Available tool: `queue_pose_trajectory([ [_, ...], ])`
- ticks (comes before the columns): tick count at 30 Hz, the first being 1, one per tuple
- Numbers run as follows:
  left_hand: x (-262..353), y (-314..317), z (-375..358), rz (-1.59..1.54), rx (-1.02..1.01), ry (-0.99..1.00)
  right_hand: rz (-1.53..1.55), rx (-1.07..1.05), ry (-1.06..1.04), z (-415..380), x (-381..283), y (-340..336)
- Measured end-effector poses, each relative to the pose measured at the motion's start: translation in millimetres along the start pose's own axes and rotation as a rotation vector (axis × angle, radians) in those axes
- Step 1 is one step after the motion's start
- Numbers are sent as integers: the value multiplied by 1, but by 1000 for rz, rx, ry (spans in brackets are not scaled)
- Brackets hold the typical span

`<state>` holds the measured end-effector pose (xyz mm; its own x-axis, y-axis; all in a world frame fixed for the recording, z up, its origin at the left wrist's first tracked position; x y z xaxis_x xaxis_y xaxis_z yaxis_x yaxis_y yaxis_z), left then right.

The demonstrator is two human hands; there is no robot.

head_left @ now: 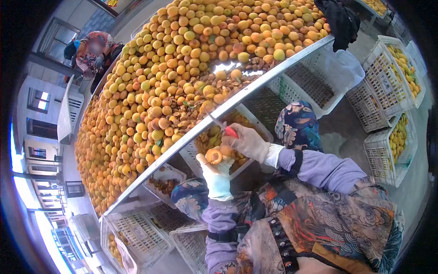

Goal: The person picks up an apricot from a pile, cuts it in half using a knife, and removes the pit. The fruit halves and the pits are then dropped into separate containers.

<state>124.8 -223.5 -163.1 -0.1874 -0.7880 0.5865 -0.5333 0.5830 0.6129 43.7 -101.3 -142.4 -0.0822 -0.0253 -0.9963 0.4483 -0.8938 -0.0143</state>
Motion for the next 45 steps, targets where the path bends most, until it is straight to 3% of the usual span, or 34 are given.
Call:
queue_pose_trajectory([
  [3,5,1,-6,104,-81,48,-127,26,24,7,-9,-3],
  [5,5,5,-8,78,-104,38,124,-9,-20,12,-14,3],
  [9,0,11,-12,69,-217,-20,262,-37,32,14,-63,-5],
  [11,-2,10,-19,98,-260,-54,610,-125,201,14,-81,-7],
  [12,-4,12,-23,128,-301,-87,726,-143,122,17,-79,-4],
  [15,-5,25,-35,396,-160,-26,878,-180,61,6,-104,-4],
  [16,-10,30,-34,289,-264,-121,855,-188,-32,6,-103,-3],
  [20,-20,39,-40,251,-339,-112,788,-140,-167,2,-100,-5],
  [24,-28,38,-39,284,-265,-141,737,-149,-32,-4,-100,-9],
  [27,-34,34,-37,148,-378,-191,832,-149,-49,-4,-99,-9],
  [29,-17,44,-52,1210,-53,667,861,-219,67,-8,-95,-4],
  [30,-24,36,-44,817,-45,342,742,-219,59,-10,-90,-2],
  [31,-25,37,-43,820,-48,343,743,-216,55,-11,-88,-2],
  [33,-39,27,-36,278,9,-60,676,-197,52,-13,-84,-1],
  [37,-37,50,-41,450,-3,-117,845,49,125,-8,-56,-5],
  [38,-38,51,-41,454,-54,-146,921,7,96,-1,-46,-8],
  [39,-39,48,-40,458,-52,-154,1178,1,185,0,-34,-8],
  [42,-48,42,-29,362,-221,-275,1193,-42,126,0,-37,-10],
  [43,-50,49,-31,367,-225,-279,988,27,161,-4,-44,-11],
  [44,-48,56,-34,375,-95,-192,782,93,193,-7,-49,-13],
  [45,-44,58,-36,380,34,-103,781,97,188,-8,-53,-12],
])
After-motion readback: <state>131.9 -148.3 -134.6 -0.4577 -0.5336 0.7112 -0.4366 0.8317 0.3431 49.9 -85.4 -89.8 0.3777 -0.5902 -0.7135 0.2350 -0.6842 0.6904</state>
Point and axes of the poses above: each hand's wrist, its own z-axis towards the middle knuckle, its own y-axis out of the palm, x = y × z, the point moved 5 cm from there along z, towards the middle knuckle, and after that the axes turned 8 degrees about -y, right-handed, at the moved point
